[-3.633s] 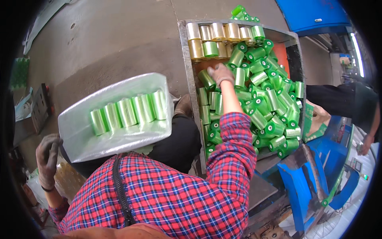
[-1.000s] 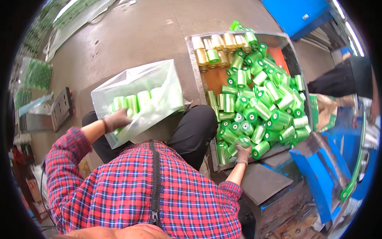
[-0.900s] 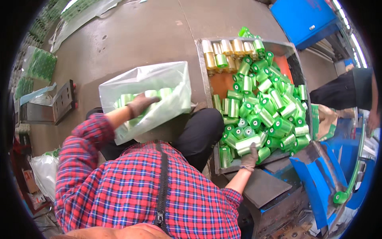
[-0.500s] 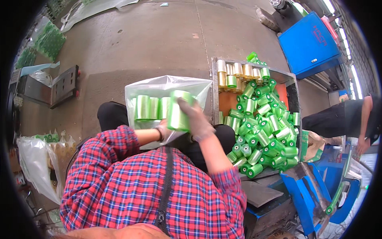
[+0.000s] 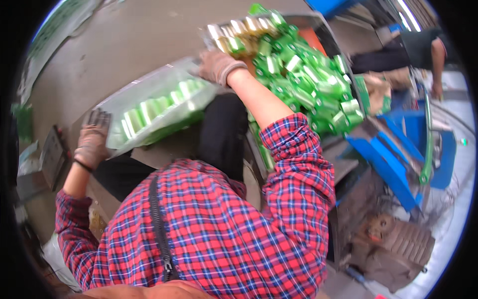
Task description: Manually packing green cylindrical items from a tray into a plastic bag on a factory floor.
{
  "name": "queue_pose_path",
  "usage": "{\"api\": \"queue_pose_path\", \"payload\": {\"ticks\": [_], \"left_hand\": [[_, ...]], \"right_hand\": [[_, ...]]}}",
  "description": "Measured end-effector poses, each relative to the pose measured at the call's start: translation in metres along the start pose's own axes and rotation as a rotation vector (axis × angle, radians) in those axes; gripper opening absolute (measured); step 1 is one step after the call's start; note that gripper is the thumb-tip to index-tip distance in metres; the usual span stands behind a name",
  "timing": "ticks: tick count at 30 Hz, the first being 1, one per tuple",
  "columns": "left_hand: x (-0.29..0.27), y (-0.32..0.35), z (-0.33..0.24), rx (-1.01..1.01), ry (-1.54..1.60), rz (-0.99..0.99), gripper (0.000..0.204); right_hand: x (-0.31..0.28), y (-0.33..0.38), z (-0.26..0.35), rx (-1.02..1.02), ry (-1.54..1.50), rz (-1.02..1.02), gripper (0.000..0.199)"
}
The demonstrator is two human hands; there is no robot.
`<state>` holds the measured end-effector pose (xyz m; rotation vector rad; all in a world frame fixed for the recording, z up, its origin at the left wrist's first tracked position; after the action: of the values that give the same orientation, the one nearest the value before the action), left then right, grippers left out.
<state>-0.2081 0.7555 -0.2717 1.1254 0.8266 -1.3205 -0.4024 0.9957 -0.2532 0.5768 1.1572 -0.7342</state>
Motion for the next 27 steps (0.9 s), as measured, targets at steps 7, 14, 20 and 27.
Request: {"api": "queue_pose_path", "payload": {"ticks": [7, 14, 20, 27], "left_hand": [[-0.02, -0.029, -0.02, 0.062, 0.434, -0.035, 0.047], [0.027, -0.082, -0.064, 0.093, 0.47, -0.062, 0.072], [0.081, -0.115, -0.103, -0.121, 0.499, -0.059, 0.117], [0.088, -0.088, -0.084, -0.17, 0.555, -0.055, 0.111]], "right_hand": [[0.097, 0.17, -0.244, 0.612, -0.055, 0.074, 0.041], [0.259, 0.224, -0.248, 0.771, 0.607, 0.285, 0.035], [0.33, 0.278, -0.329, 0.734, 0.604, 0.222, 0.015], [0.168, 0.345, -0.278, 1.323, -0.889, -0.926, 0.06]]}}
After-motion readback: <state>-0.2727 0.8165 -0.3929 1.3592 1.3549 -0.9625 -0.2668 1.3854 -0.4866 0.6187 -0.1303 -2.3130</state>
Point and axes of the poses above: each hand's wrist, its own y-axis away from the middle knuckle, its own x-axis out of the palm, z = x × y, the point moved 6 cm from there along -y, towards the middle knuckle, and after that the axes turned 14 degrees about -z, right-handed, at the moved point
